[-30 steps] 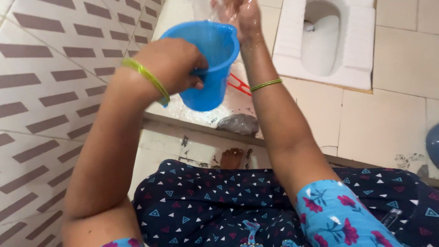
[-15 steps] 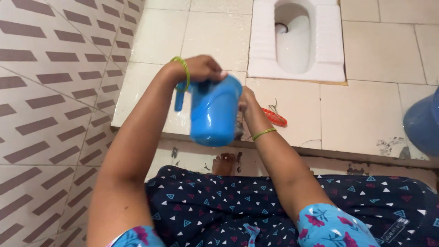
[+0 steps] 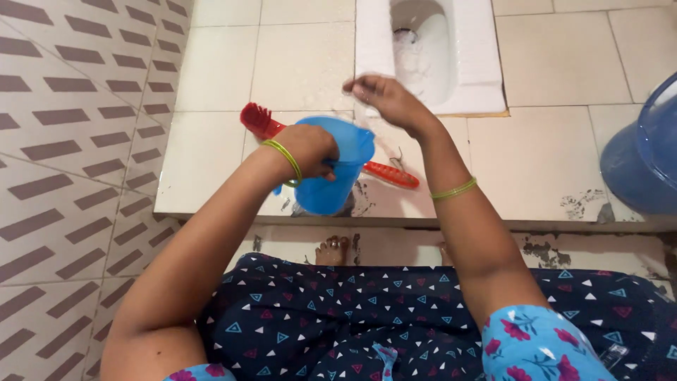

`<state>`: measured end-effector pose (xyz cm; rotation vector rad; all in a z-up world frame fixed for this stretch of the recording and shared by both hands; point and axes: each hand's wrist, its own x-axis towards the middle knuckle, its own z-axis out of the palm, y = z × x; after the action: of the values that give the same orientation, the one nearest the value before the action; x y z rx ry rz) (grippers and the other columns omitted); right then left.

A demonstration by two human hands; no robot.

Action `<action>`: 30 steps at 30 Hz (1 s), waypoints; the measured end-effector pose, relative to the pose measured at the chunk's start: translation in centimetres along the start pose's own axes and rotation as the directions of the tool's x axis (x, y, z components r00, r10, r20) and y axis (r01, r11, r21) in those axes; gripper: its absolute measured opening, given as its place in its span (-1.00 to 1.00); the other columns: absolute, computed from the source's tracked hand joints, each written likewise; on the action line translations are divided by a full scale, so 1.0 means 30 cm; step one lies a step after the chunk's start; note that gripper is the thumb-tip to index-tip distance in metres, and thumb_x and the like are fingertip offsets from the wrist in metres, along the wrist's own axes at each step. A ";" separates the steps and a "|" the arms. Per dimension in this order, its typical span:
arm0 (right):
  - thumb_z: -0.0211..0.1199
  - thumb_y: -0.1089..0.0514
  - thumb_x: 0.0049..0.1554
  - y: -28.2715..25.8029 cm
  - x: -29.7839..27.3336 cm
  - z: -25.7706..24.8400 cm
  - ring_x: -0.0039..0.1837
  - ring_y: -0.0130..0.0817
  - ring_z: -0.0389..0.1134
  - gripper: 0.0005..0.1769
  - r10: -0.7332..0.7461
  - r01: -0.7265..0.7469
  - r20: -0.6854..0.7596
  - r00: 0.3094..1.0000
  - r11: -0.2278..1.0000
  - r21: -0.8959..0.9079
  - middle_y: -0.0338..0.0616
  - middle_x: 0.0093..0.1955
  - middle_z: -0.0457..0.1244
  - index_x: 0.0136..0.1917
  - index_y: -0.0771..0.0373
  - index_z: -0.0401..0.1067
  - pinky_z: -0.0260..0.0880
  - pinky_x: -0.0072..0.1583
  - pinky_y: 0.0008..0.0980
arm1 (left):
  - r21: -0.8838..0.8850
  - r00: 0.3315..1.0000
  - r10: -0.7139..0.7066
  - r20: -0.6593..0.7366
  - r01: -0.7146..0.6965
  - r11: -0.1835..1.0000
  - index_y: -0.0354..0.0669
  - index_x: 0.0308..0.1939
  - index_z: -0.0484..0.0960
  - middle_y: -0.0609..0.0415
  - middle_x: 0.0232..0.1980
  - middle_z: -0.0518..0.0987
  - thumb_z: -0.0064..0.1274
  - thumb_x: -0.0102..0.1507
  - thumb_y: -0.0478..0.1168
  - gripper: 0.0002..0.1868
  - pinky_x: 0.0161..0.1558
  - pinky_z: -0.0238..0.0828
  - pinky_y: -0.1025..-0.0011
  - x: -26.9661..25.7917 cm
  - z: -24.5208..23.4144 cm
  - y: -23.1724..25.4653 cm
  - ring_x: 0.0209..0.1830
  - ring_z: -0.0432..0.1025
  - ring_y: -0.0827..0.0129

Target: The person sits on the bathroom floor and cleans the tiled area around a squat toilet. They repeatedly scoop water from a bucket using a blue jug, pour it onto the floor, and scrub the tiles with a red long-handled brush. The person also scrubs the rim and interior of the squat toilet.

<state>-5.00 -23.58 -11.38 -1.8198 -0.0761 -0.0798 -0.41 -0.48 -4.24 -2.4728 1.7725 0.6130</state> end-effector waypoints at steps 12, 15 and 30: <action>0.15 -0.13 0.29 0.311 -0.478 -0.254 0.04 -0.50 0.31 -0.56 0.317 -0.218 -0.275 0.908 0.916 0.336 -0.25 -0.01 0.37 0.15 0.28 0.51 0.35 0.15 -0.43 | -0.358 0.983 0.182 0.022 -0.162 0.920 -0.19 -0.05 0.71 -0.12 -0.16 0.70 -0.06 0.36 0.21 -0.46 -0.05 0.47 0.20 0.852 0.155 0.128 -0.22 0.57 0.16; 0.19 -0.10 0.29 0.338 -0.580 -0.386 0.00 -0.50 0.32 -0.59 0.349 -0.200 -0.344 0.872 0.894 0.401 -0.26 -0.04 0.38 0.11 0.32 0.51 0.35 0.14 -0.44 | -0.343 0.985 0.166 -0.033 -0.168 0.924 -0.15 0.03 0.71 -0.12 -0.04 0.69 -0.09 0.34 0.22 -0.44 0.03 0.46 0.19 0.955 0.135 0.301 -0.09 0.58 0.11; 0.46 -0.04 0.06 -0.435 -0.913 -0.930 -0.06 0.03 0.46 -0.52 0.066 -0.397 -0.392 0.918 0.153 -0.905 0.13 0.00 0.42 0.20 0.20 0.61 0.45 0.04 -0.10 | 0.031 0.516 0.387 -0.765 -0.570 0.821 0.03 -0.02 0.54 0.15 -0.10 0.57 0.29 0.15 -0.13 -0.64 0.12 0.24 0.12 0.922 -0.167 0.862 0.08 0.48 0.21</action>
<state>-33.89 -47.64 5.50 -3.1342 0.6398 -0.1765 -15.18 -35.70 -3.88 -2.5442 2.9066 -0.3494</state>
